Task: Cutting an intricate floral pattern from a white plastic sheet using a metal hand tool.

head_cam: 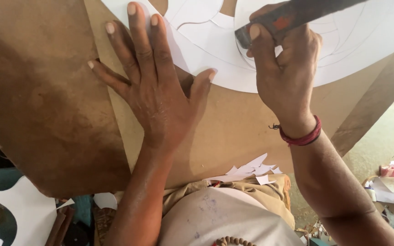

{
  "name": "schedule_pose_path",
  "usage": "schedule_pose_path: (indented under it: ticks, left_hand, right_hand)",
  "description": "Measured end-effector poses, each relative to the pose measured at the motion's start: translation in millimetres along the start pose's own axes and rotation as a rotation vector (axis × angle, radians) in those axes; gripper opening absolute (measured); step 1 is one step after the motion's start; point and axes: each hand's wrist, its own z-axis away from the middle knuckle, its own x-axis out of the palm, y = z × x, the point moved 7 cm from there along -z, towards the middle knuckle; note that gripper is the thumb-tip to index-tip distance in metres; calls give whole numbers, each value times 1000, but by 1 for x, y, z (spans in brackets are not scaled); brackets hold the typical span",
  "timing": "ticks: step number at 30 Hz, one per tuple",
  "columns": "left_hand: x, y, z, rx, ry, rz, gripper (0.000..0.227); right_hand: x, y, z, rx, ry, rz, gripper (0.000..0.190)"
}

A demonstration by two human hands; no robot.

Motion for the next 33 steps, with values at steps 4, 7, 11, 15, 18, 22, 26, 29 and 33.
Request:
schedule_pose_path:
  ticks: [4, 7, 11, 15, 18, 22, 26, 29, 33]
  left_hand:
    - [3, -3, 7, 107, 236, 89, 105]
    - [3, -4, 7, 141, 282, 115, 106]
    - [5, -3, 10, 193, 340, 184, 105]
    - [2, -3, 9, 215, 382, 188, 106]
    - [8, -6, 4, 148, 279, 172, 114]
    - [8, -2, 9, 241, 424, 183, 111]
    - [13, -5, 6, 190, 327, 109, 101]
    - [13, -5, 14, 224, 388, 135, 90]
    - [22, 1, 28, 301, 440, 133, 75]
  right_hand:
    - [-2, 0, -4, 7, 18, -114, 7]
    - [-4, 3, -7, 145, 9, -203, 8]
    - [2, 14, 5, 238, -45, -312, 7]
    - [3, 10, 7, 291, -79, -156, 8]
    - [-2, -8, 19, -129, -239, 191, 10]
    - [-12, 20, 45, 68, -255, -56, 9]
    - [-42, 56, 55, 278, 167, -538, 12]
    - [-48, 63, 59, 257, 233, -513, 10]
    - [-39, 76, 72, 261, 185, -409, 4]
